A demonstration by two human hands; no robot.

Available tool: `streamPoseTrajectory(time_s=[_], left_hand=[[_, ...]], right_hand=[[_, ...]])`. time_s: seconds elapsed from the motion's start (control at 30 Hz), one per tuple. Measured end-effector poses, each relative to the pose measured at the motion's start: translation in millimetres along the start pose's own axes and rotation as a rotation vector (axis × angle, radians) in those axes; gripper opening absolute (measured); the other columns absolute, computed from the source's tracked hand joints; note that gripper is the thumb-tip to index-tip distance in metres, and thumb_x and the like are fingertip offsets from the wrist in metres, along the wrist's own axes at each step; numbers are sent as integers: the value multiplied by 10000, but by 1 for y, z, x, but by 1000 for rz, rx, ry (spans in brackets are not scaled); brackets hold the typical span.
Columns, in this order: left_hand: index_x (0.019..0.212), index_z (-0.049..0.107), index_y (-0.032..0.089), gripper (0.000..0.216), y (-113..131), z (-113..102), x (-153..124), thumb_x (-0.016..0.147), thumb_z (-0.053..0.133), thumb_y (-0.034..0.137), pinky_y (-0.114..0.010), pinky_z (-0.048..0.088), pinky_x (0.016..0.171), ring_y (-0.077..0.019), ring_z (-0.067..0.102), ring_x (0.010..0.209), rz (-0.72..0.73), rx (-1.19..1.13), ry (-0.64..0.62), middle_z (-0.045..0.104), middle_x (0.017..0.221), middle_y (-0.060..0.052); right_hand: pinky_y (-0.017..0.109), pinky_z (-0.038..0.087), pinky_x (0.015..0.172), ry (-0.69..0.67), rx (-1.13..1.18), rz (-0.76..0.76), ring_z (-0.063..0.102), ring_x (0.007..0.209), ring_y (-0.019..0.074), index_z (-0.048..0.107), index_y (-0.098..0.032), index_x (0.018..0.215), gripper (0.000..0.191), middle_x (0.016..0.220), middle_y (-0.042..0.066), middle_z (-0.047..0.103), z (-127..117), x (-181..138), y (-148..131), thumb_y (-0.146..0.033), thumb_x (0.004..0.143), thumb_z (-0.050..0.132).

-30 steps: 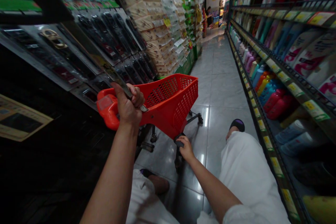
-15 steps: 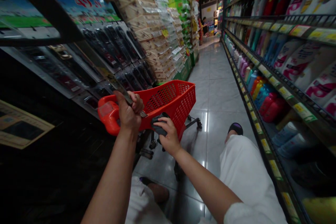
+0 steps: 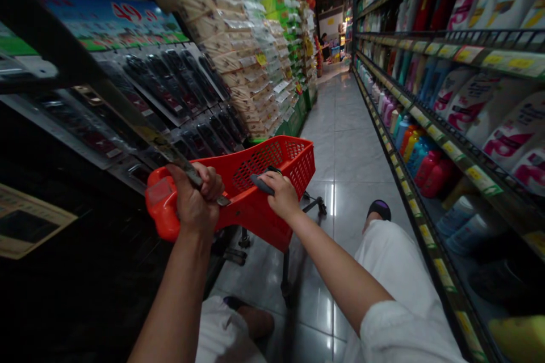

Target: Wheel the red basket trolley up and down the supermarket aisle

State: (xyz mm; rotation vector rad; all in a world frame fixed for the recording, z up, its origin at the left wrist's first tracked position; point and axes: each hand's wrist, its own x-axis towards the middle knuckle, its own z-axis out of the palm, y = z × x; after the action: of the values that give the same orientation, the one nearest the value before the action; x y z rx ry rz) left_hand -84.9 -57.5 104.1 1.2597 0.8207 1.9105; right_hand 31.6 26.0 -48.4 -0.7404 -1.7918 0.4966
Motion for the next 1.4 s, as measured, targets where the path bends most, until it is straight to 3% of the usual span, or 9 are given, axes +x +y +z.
streamPoseTrajectory(time_s=[0.27, 0.43, 0.63, 0.77, 1.0, 1.1, 1.23, 1.4], left_hand=[[562, 479, 182, 632, 7, 2, -10, 797, 566, 761, -206, 129, 355, -45, 166, 351, -14, 17, -4, 250, 430, 86], [559, 479, 181, 628, 8, 5, -11, 810, 561, 751, -206, 119, 356, -45, 159, 353, -9, 18, 6, 243, 429, 85], [553, 469, 182, 638, 5, 5, -9, 801, 560, 762, -204, 131, 356, -44, 160, 357, 4, 20, 21, 247, 439, 85], [559, 468, 184, 634, 3, 5, -7, 792, 573, 764, -201, 130, 356, -45, 160, 358, 5, 25, 29, 249, 438, 87], [570, 472, 185, 627, 0, 6, -1, 803, 564, 760, -202, 111, 349, -45, 165, 349, 1, 20, 47, 258, 440, 87], [563, 472, 184, 627, 0, 6, -1, 810, 561, 754, -203, 117, 351, -47, 168, 348, 2, 14, 43, 251, 435, 86], [566, 477, 183, 617, 4, 4, -4, 818, 568, 739, -204, 112, 354, -48, 168, 350, -14, 9, 31, 247, 431, 85], [567, 464, 186, 624, 6, 4, -7, 810, 559, 753, -209, 108, 355, -45, 162, 346, -37, 15, 38, 246, 428, 87]], right_hand=[[442, 453, 1050, -20, -222, 104, 572, 1218, 238, 696, -230, 1184, 634, 1297, 49, 649, -29, 26, 82, 29, 648, 476], [440, 428, 1100, 111, -226, 234, 546, 1281, 239, 682, -216, 1199, 628, 1353, 51, 618, -23, 32, 100, 6, 653, 467], [445, 307, 1221, 365, -45, 442, 365, 1467, 228, 465, -172, 1478, 830, 1560, 90, 434, 27, 6, 81, -27, 661, 453], [438, 285, 1237, 381, 22, 520, 334, 1487, 240, 444, -123, 1496, 840, 1563, 116, 427, 49, -17, 55, -28, 661, 449], [405, 368, 1196, 202, -32, 154, 471, 1383, 230, 522, -232, 1444, 789, 1484, 78, 505, 47, -54, -12, -4, 690, 476], [419, 388, 1181, 133, -63, -3, 476, 1371, 241, 499, -241, 1466, 795, 1474, 88, 505, 44, -65, -16, -3, 708, 480], [437, 394, 1172, 111, -145, -24, 460, 1376, 246, 503, -247, 1466, 810, 1469, 90, 504, 37, -65, 23, 25, 705, 456], [432, 383, 1176, 271, -181, 254, 447, 1379, 237, 532, -203, 1429, 772, 1450, 109, 485, 22, -35, 95, 12, 691, 460]])
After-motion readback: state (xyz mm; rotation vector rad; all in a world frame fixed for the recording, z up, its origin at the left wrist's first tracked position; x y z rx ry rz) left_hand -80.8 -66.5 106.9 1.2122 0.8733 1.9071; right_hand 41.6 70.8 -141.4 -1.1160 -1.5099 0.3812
